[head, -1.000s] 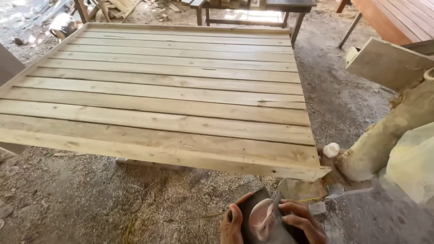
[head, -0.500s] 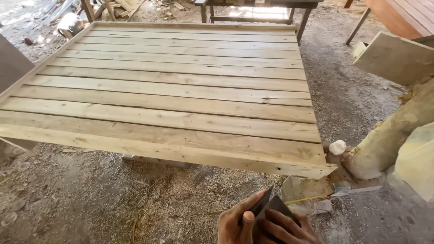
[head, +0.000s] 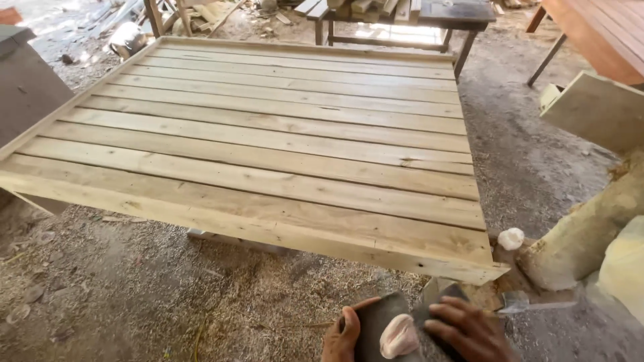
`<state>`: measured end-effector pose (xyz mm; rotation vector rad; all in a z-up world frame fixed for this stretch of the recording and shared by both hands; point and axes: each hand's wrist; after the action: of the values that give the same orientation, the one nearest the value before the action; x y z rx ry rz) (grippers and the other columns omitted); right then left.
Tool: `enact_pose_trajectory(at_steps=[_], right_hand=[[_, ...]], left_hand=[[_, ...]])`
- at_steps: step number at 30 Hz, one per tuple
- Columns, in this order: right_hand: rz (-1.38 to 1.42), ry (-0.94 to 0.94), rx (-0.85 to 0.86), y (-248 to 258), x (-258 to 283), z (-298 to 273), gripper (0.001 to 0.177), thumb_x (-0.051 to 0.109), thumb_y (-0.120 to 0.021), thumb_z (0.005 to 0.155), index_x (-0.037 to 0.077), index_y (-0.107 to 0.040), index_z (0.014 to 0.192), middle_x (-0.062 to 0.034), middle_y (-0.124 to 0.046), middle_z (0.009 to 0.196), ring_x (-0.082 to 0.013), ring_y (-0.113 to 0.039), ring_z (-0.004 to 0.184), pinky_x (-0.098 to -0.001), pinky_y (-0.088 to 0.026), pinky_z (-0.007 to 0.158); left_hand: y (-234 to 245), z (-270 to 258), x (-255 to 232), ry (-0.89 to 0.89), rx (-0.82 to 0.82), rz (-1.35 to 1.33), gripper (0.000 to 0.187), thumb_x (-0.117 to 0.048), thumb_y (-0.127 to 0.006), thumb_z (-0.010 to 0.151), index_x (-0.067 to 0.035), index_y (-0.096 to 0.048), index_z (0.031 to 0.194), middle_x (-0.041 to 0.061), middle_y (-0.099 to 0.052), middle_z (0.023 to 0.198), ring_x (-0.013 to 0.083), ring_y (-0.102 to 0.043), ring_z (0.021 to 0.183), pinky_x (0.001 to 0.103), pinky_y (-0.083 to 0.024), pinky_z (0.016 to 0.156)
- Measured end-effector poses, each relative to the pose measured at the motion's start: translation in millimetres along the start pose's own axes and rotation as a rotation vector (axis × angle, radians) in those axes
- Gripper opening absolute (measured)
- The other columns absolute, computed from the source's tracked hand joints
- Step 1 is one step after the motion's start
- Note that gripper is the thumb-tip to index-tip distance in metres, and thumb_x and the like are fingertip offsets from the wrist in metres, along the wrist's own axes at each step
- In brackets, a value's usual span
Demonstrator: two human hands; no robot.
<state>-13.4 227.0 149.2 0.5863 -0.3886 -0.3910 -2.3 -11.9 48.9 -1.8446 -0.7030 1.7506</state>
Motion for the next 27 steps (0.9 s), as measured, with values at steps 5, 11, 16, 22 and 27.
enact_pose_trajectory(at_steps=[5,11,16,22,27], right_hand=[[-0.232,0.069,0.186,14,16,5,0.028,0.032,-0.069,0.083,0.021,-0.068,0.109,-0.0056,-0.066,0.125,-0.0298,-0.06,0.127,-0.0508,-0.043,0.105],[-0.213,0.148,0.255,-22,23,-22,0.023,0.038,-0.069,0.093,0.025,-0.069,0.112,-0.0037,-0.066,0.126,-0.0294,-0.061,0.126,-0.0545,-0.04,0.102],[0.299,-0.114,-0.193,-67,-11,-52,0.022,0.024,-0.069,0.095,0.011,-0.068,0.112,-0.0091,-0.071,0.124,-0.0307,-0.067,0.124,-0.0521,-0.053,0.105],[0.078,-0.259,-0.077,-18,-16,-57,0.025,0.025,-0.072,0.091,0.009,-0.068,0.11,-0.0166,-0.067,0.128,-0.0383,-0.062,0.129,-0.0534,-0.049,0.105],[-0.29,-0.091,0.091,4,41,-10,0.025,0.031,-0.067,0.094,0.023,-0.07,0.117,-0.0042,-0.066,0.127,-0.0298,-0.058,0.13,-0.0535,-0.044,0.1]], left_hand=[[-19,-10,-7,-0.004,-0.071,0.024,0.071,-0.052,-0.053,0.093,0.006,-0.065,0.131,0.021,-0.076,0.122,0.0312,-0.073,0.112,0.043,-0.059,0.098],[-18,-12,11,-0.202,-0.08,0.207,0.073,-0.055,-0.049,0.096,0.006,-0.062,0.134,0.025,-0.075,0.126,0.033,-0.074,0.118,0.043,-0.058,0.103],[-6,17,9,-0.046,-0.075,-0.006,0.078,-0.056,-0.047,0.094,0.007,-0.058,0.138,0.027,-0.071,0.131,0.036,-0.072,0.117,0.046,-0.056,0.102],[63,47,79,-0.008,0.118,0.261,0.082,-0.062,-0.042,0.093,0.005,-0.058,0.139,0.022,-0.07,0.131,0.0313,-0.073,0.121,0.041,-0.057,0.105],[-19,-5,-2,-0.347,0.253,0.628,0.078,-0.061,-0.045,0.099,0.004,-0.066,0.136,0.021,-0.072,0.129,0.0317,-0.073,0.124,0.04,-0.054,0.107]])
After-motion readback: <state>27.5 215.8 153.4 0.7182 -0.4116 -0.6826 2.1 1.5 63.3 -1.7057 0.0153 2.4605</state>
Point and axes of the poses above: each hand's wrist, its own z-axis towards the middle knuckle, its own y-axis out of the back of the hand, x = y × z
